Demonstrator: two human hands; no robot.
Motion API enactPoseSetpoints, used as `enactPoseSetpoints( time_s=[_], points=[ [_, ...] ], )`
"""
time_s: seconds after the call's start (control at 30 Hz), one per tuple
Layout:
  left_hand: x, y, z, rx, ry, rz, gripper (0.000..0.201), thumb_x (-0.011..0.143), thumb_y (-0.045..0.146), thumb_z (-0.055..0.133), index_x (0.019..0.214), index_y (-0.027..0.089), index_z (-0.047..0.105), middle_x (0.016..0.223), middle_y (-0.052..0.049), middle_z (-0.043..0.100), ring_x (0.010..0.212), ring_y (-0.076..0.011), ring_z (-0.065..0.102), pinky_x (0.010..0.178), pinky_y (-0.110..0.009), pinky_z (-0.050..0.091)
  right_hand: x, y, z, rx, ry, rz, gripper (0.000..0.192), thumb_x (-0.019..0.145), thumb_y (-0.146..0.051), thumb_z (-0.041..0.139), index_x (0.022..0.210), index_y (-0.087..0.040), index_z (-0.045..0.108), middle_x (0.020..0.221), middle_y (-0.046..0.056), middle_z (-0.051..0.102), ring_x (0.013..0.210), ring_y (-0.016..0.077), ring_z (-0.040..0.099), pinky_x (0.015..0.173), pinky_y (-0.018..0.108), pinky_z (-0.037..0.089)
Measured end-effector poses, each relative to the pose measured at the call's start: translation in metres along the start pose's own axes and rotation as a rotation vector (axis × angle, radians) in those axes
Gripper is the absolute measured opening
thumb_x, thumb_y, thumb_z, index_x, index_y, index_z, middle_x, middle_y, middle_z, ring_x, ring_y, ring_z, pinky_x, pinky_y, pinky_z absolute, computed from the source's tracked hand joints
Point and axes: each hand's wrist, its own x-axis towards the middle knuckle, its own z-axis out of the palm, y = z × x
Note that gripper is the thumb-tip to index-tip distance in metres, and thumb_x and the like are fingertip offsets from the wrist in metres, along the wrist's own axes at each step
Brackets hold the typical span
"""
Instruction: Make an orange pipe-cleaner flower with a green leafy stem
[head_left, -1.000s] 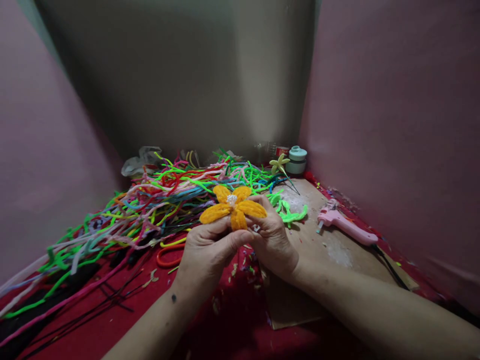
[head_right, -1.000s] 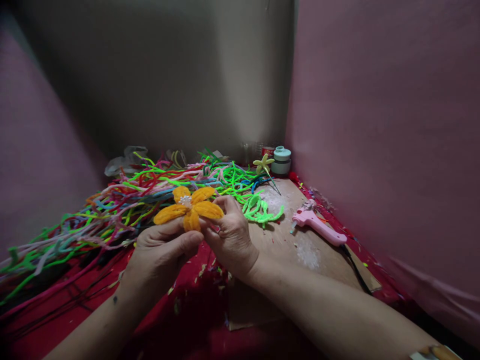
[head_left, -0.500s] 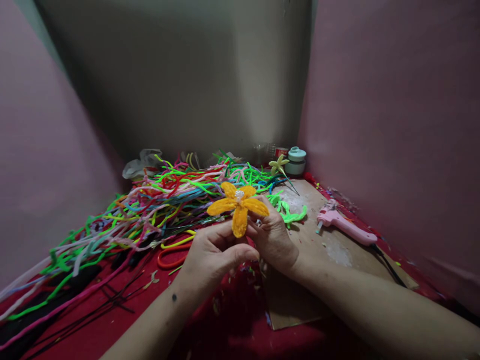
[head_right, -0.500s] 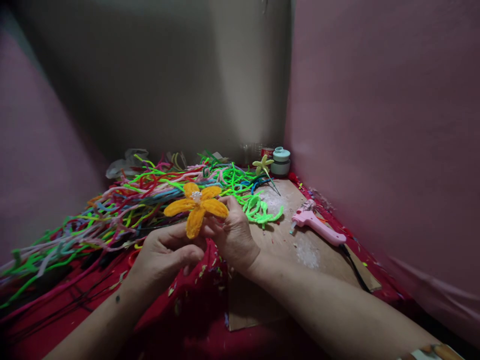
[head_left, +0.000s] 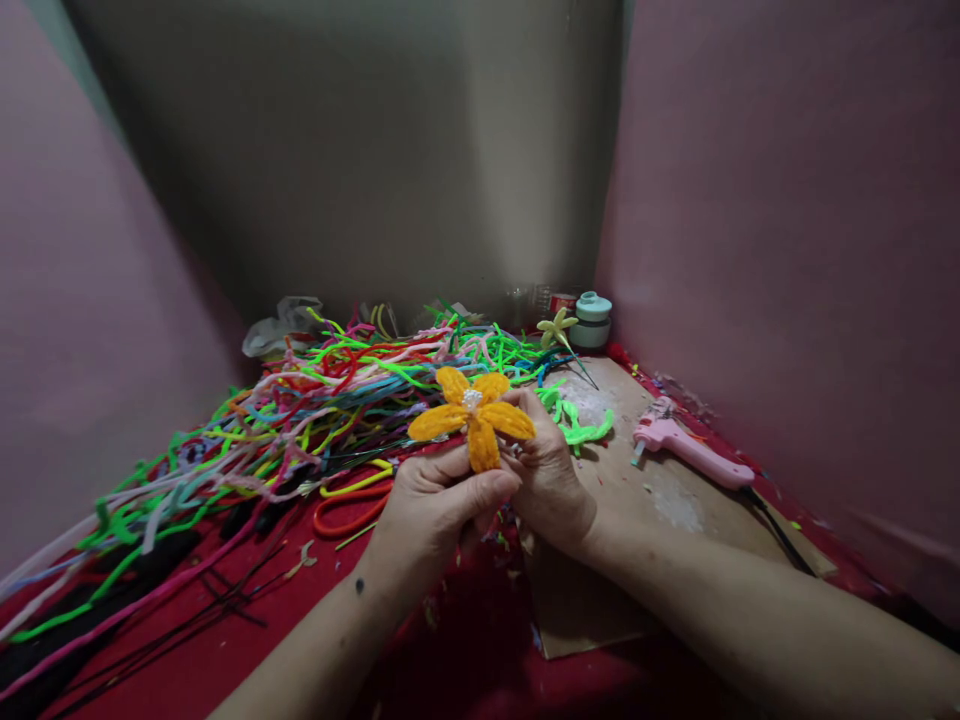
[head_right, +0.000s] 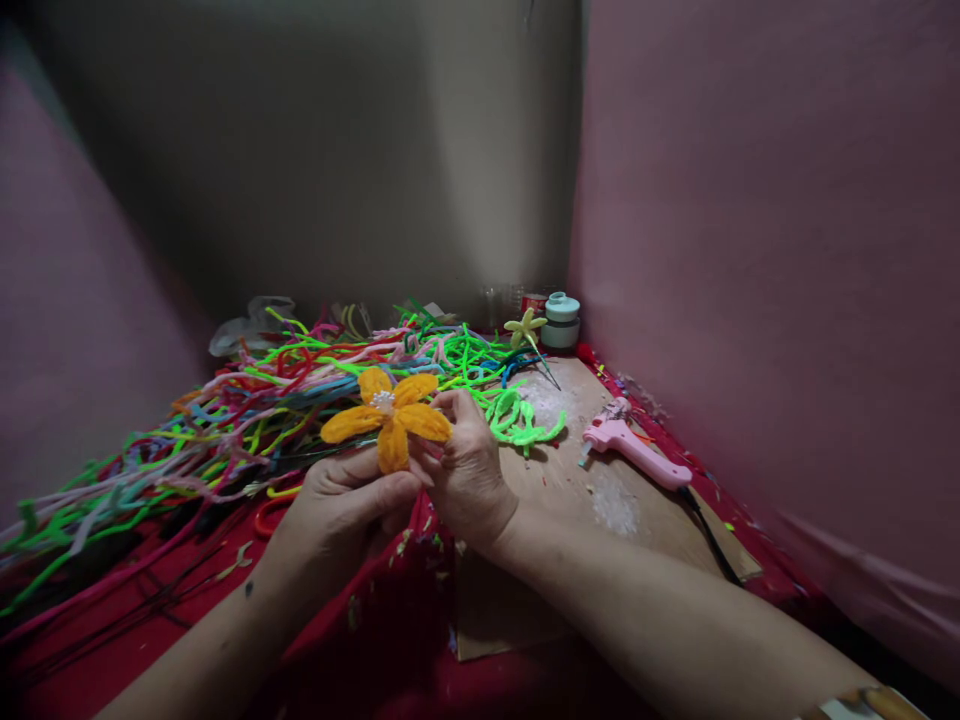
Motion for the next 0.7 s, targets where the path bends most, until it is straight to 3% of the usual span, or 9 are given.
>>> enactPoseSetpoints(
  time_s=[0.3, 0.53, 0.7],
  points=[
    [0.002, 0.004, 0.0, -0.008, 0.029, 0.041, 0.018, 0.066, 0.031, 0.073, 0.07, 0.014, 0.069, 0.043, 0.008, 0.034, 0.041, -0.0024, 0.024, 0.041, -0.019, 0.015, 0.0, -0.002, 0.001, 0.047, 0.036, 0.014, 0.006, 0.081, -0.028, 0.059, 0.08, -0.022, 0.059, 0.093, 0.003, 0.047, 0.083, 0.0159, 0.05, 0.076, 0.032, 0.044],
    [0.0, 0.014, -0.006, 0.179, -0.051, 0.088, 0.02, 0.065, 0.026, 0.073, 0.081, 0.015, 0.068, 0.051, 0.005, 0.052, 0.042, -0.0044, 0.038, 0.043, -0.018, 0.029, 0.011, -0.018, 0.0, 0.519, -0.03, 0.392, 0.018, 0.065, -0.032, 0.075, 0.074, -0.02, 0.065, 0.077, 0.0, 0.06, 0.071, 0.0131, 0.053, 0.072, 0.029, 0.045],
    [0.012, 0.013, -0.015, 0.328, 0.242, 0.208, 0.02, 0.069, 0.03, 0.069, 0.081, 0.015, 0.062, 0.07, 0.001, 0.061, 0.058, -0.0087, 0.051, 0.055, -0.021, 0.041, 0.014, -0.012, 0.0, 0.714, 0.036, 0.566, 0.012, 0.066, -0.026, 0.072, 0.074, -0.019, 0.066, 0.066, -0.004, 0.057, 0.054, 0.0078, 0.045, 0.049, 0.021, 0.038]
  ],
)
